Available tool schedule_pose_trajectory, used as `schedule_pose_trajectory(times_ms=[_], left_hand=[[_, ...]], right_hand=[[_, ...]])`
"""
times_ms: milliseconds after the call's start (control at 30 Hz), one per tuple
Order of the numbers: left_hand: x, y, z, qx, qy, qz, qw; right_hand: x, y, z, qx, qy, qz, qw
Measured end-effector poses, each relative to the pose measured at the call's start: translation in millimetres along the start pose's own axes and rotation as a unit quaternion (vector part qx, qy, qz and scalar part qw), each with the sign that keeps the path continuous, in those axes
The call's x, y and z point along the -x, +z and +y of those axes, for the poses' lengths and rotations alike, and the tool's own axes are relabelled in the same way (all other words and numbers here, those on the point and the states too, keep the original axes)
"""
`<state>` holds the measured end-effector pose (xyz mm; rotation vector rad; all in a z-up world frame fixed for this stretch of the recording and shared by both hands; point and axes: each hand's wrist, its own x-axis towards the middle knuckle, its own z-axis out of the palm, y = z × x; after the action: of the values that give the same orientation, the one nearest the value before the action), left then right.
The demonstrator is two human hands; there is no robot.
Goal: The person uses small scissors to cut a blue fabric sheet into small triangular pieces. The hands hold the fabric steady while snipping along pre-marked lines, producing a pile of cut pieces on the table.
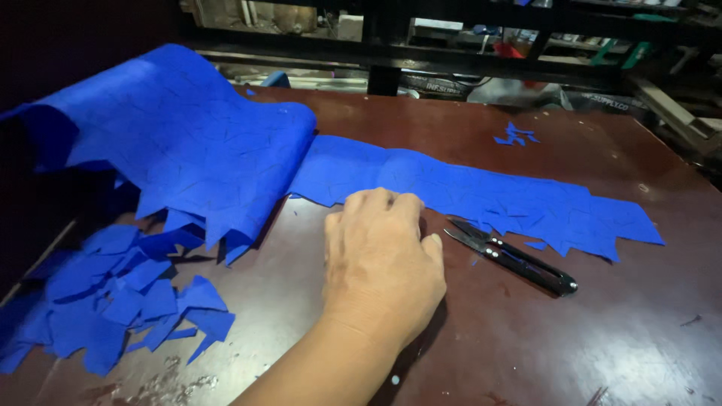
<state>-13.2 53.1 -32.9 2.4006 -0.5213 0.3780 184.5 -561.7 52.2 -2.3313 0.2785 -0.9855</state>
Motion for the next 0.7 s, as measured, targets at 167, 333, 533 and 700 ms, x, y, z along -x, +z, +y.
schedule_pose_trajectory(times_ms=[167,333,533,700], left_hand=[[1.5,-0.2,-1.9,0.014,0.002,0.018,1.000],[0.8,0.1,-3.3,-0.001,0.007,0.016,1.000],[4.1,1.1,-2.6,-0.004,0.021,0.033,0.999],[3.6,2.5,0.2,-0.032,0.045,0.033,0.998]], right_hand=[[-31.2,57.5,11.0,0.041,-0.023,-0.029,0.998],[-53.4,96.9,56.7,0.085,-0.037,-0.053,0.994],[-47.9,156.6,112.4,0.116,-0.062,-0.088,0.987],[71.6,131.8,76.0,0.130,-0.069,-0.099,0.984]])
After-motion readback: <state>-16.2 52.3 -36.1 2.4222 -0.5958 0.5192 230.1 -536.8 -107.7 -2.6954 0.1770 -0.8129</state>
